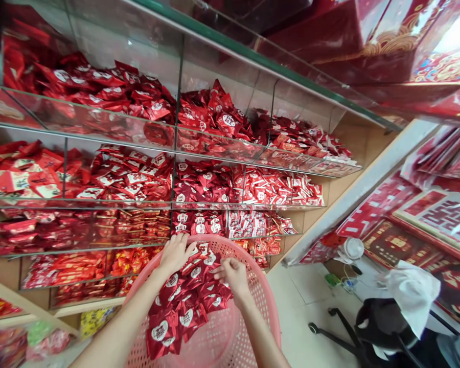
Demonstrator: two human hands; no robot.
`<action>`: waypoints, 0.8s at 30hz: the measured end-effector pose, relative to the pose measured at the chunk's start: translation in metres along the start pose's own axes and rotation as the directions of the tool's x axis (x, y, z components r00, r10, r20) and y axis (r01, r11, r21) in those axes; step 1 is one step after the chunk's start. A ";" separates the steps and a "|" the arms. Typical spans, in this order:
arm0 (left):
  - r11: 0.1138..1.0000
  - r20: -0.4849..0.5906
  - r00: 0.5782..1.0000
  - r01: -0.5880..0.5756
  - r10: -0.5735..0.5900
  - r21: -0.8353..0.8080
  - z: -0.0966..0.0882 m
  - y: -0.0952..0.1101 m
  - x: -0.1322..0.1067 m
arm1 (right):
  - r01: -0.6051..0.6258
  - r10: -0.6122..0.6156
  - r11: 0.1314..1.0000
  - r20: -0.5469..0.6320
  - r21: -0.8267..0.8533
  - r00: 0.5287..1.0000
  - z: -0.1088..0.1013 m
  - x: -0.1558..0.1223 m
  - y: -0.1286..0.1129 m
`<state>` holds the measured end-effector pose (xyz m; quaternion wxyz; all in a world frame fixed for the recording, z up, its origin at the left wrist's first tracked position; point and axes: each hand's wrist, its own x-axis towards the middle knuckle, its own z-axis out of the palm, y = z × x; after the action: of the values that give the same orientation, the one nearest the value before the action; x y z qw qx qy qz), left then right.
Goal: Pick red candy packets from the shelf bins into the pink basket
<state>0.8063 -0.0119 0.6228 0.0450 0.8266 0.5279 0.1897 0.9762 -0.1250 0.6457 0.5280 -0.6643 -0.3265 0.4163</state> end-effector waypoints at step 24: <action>0.999 0.051 0.999 0.011 -0.010 -0.031 -0.005 0.001 0.001 | -0.165 0.162 0.985 0.053 0.044 0.985 -0.020 0.012 0.024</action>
<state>0.8058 -0.0123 0.6285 0.0722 0.8276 0.5279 0.1767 0.9995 -0.1284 0.6217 0.4998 -0.6655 -0.2735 0.4822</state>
